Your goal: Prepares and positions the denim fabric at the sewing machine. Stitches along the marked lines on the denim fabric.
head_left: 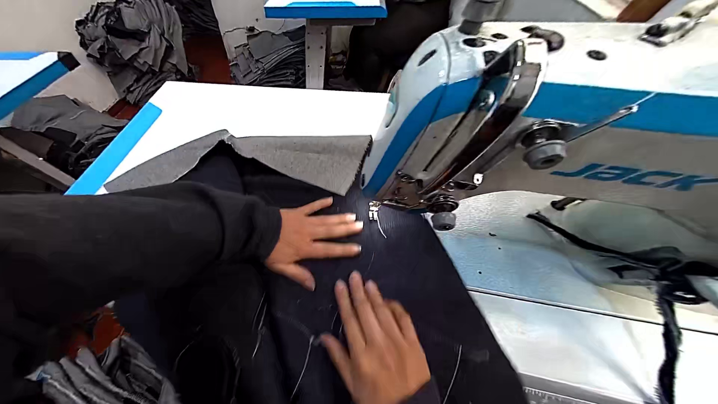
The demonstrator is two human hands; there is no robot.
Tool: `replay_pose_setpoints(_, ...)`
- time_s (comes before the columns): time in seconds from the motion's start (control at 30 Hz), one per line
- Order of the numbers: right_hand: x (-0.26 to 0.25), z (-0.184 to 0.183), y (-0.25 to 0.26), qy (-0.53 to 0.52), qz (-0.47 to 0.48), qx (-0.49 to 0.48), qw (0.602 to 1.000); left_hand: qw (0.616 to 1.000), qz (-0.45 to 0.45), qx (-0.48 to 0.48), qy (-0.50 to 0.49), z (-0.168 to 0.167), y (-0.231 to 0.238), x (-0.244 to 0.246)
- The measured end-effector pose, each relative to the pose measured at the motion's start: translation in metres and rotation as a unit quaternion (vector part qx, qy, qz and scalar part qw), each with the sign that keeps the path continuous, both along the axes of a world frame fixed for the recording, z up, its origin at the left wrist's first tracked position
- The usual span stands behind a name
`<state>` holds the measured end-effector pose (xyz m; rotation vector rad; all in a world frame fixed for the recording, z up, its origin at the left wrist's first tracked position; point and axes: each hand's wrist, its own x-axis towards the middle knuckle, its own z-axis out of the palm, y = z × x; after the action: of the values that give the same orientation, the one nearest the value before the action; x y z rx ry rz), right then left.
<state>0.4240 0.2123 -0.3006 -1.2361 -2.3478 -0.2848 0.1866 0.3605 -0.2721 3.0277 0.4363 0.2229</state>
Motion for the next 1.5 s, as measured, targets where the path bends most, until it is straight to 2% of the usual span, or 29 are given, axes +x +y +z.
replay_pose_setpoints(0.13, 0.013, -0.01, -0.012, -0.014, 0.007, 0.015, 1.0, 0.997, -0.068, -0.028, -0.007, -0.008, 0.0, 0.0)
replay_pose_setpoints(0.47, 0.025, 0.0, 0.038, 0.016, 0.043, -0.034, 0.998, 0.999, -0.034, -0.015, -0.024, -0.005, 0.033, -0.002)
replay_pose_setpoints(1.17, 0.024, 0.004, 0.037, 0.007, 0.04, -0.036, 0.999, 0.999, -0.017, -0.01, -0.03, -0.006, 0.028, -0.002)
replay_pose_setpoints(1.3, 0.029, 0.003, 0.048, 0.015, 0.042, -0.031, 0.999, 0.999, 0.02, -0.009, -0.034, -0.005, 0.025, 0.002)
replay_pose_setpoints(1.5, 0.046, 0.002, 0.086, 0.034, 0.076, -0.029, 0.996, 0.989, 0.148, -0.022, -0.016, 0.001, 0.018, 0.012)
